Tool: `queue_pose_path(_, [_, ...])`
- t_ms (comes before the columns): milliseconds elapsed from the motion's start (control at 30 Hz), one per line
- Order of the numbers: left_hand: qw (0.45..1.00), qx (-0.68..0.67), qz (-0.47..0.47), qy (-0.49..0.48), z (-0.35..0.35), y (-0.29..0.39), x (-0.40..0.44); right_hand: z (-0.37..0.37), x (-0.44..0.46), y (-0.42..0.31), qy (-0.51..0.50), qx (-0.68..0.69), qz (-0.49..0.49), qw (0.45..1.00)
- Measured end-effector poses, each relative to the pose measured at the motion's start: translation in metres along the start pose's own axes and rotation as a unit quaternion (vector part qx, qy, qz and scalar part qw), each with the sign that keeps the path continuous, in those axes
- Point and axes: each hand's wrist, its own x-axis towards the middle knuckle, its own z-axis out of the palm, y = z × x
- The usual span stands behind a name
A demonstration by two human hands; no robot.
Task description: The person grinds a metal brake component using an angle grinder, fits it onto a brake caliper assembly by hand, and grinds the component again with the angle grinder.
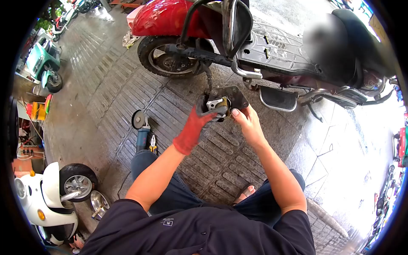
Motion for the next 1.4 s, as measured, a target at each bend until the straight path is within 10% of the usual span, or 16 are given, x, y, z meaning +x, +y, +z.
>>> queue_pose_path(1400, [0.98,0.194,0.011,0.041,-0.003,0.009,-0.003,-0.009,0.026,-0.029,0.027,-0.082,-0.013,0.996])
